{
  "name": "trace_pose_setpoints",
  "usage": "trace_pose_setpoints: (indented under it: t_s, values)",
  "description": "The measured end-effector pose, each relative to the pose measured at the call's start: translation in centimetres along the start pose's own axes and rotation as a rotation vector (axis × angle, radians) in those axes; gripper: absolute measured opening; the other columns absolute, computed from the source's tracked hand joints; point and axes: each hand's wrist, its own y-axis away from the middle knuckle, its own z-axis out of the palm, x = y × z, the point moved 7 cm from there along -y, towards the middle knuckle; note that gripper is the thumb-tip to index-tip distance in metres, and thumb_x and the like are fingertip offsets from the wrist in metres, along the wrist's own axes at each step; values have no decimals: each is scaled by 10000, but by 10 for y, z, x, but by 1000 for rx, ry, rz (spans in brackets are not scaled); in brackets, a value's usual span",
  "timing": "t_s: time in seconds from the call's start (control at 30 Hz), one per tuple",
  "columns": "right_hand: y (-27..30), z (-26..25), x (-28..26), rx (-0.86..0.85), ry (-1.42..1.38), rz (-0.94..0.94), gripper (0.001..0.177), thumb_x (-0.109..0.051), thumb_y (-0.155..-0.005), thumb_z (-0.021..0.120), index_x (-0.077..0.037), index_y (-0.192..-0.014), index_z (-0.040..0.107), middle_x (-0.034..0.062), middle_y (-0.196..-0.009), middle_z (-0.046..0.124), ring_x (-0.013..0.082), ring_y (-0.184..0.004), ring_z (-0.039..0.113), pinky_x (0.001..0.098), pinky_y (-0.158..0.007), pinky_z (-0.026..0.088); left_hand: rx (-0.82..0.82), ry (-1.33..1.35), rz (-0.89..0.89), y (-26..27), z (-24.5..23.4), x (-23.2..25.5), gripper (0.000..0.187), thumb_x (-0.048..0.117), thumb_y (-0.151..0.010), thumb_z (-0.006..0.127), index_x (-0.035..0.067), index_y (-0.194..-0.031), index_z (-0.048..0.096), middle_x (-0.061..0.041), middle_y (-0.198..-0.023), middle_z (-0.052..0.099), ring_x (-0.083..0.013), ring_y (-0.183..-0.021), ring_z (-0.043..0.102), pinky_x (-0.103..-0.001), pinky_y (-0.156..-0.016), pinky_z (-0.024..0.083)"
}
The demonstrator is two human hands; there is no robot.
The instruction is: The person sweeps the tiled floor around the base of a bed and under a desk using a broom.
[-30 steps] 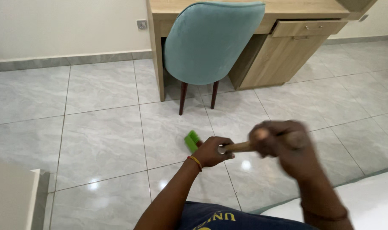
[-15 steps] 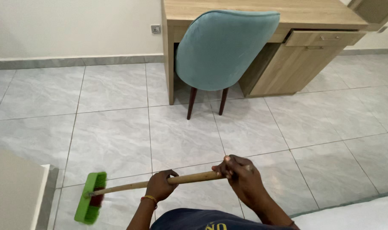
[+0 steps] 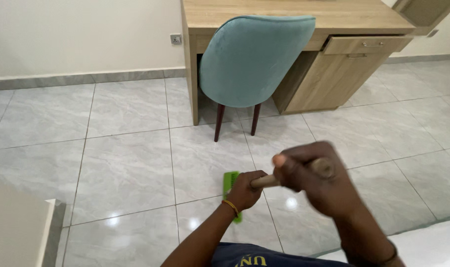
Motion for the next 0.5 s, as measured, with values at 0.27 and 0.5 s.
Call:
trace_pose_setpoints:
  t_s: [0.27, 0.5]
  values:
    - [36, -7, 12, -144, 120, 96, 294, -333, -980, 690, -89, -852, 793, 27, -574, 682, 122, -466, 572, 315, -440, 474, -203, -103, -43, 5, 14, 18, 115, 129, -867, 736, 69, -961, 763, -128, -857, 769, -263, -723, 704, -376, -684, 554]
    - [22, -82, 33, 355, -457, -121, 532, -480, -1099, 563, -159, -682, 483, -8, -536, 448, 169, -530, 520, 438, -699, 549, -23, -104, -193, 7, -35, 16, 187, 199, -849, 782, 94, -1004, 781, -124, -814, 773, -248, -678, 728, -365, -663, 571]
